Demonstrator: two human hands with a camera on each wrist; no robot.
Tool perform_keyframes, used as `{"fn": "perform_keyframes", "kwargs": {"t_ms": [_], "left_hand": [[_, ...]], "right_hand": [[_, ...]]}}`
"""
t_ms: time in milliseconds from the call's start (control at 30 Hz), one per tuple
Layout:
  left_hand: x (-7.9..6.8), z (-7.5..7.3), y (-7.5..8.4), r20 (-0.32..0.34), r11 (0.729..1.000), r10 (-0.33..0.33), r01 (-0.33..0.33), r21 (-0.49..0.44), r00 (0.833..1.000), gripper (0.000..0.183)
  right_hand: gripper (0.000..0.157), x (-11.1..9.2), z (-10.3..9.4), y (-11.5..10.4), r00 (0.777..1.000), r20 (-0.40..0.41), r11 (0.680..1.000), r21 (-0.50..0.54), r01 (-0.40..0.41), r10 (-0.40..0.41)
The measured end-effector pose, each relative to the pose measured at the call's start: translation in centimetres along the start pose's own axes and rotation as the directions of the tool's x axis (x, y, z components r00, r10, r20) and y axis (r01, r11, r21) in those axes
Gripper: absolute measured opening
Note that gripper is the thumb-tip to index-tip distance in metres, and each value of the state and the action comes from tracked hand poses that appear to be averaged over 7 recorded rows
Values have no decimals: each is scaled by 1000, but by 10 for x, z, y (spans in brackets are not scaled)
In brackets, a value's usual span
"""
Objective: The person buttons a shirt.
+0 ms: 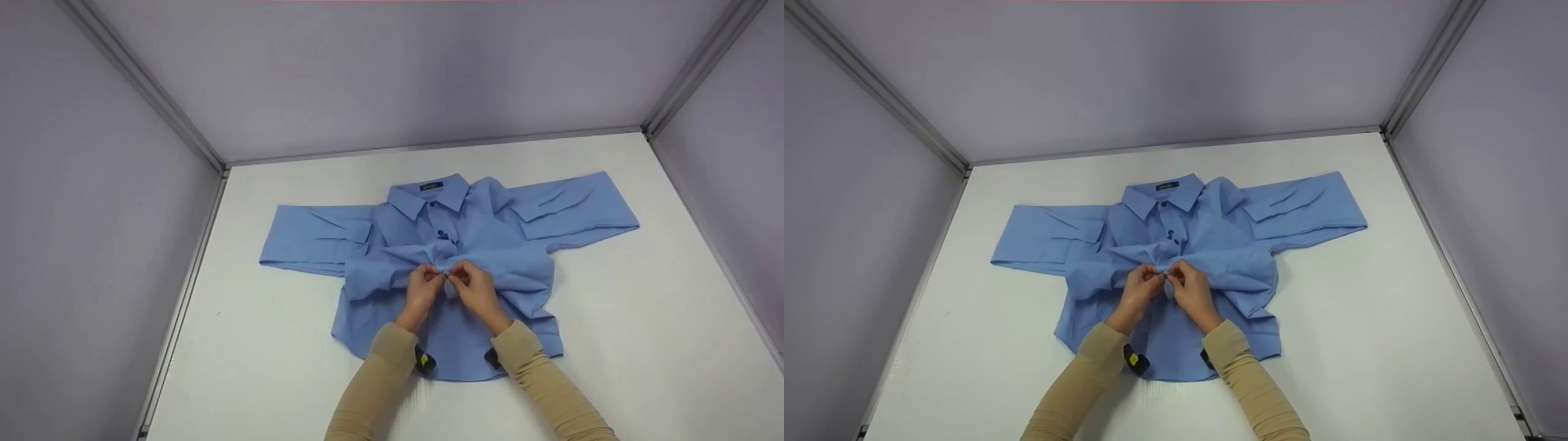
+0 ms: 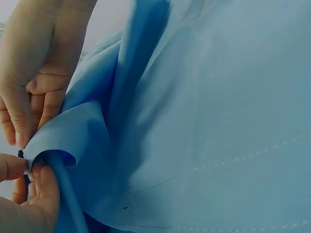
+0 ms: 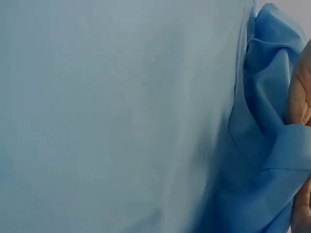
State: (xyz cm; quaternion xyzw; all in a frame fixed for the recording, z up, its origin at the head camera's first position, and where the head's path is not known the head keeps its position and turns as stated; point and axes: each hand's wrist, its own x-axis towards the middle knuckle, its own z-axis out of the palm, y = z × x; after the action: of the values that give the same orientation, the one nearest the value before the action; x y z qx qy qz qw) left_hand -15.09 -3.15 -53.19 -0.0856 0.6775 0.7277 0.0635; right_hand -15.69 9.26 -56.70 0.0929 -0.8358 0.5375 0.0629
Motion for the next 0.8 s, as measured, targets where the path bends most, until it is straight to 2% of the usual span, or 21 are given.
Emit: {"fn": "perform_keyframes", "kwargs": {"t_ms": [100, 200, 333, 500, 567, 600, 633, 667, 700, 733, 800], "left_hand": [[0, 0, 1, 15, 1000, -1, 0, 18, 1000, 10], [-2, 0, 3, 31, 997, 0, -2, 73, 1000, 13], [-2, -1, 3, 64, 991, 12, -20, 130, 998, 12], [6, -2, -12, 150, 999, 29, -35, 35, 988, 16], [11, -3, -16, 170, 996, 65, -74, 49, 983, 18], [13, -4, -17, 172, 990, 89, -106, 90, 981, 17], [15, -6, -17, 163, 972, 136, -163, 168, 977, 16], [17, -9, -15, 140, 934, 192, -224, 277, 971, 15], [19, -13, -12, 118, 869, 254, -280, 409, 960, 15], [22, -18, -9, 98, 778, 329, -328, 536, 939, 15], [30, -30, -4, 66, 558, 442, -333, 760, 894, 15]], "right_hand": [[5, -1, 0, 0, 1000, 8, 1000, -5, 10, -10], [2, -1, 0, 0, 1000, 21, 1000, 0, 13, -13], [4, -1, 0, 3, 999, 39, 1000, 22, -16, 15], [6, 2, -4, 9, 995, 62, 997, 20, -79, 78], [7, 3, -9, 11, 994, 66, 996, 7, -86, 86], [7, 3, -11, 11, 996, 56, 997, -9, -75, 75], [6, 4, -15, 11, 997, 37, 998, -20, -61, 62], [5, 6, -18, 10, 999, 10, 999, -35, -36, 37], [3, 9, -22, 9, 1000, -19, 998, -56, -6, 5], [3, 12, -26, 8, 999, -44, 995, -92, 26, -30], [9, 22, -35, 7, 995, -57, 977, -199, 72, -85]]}}
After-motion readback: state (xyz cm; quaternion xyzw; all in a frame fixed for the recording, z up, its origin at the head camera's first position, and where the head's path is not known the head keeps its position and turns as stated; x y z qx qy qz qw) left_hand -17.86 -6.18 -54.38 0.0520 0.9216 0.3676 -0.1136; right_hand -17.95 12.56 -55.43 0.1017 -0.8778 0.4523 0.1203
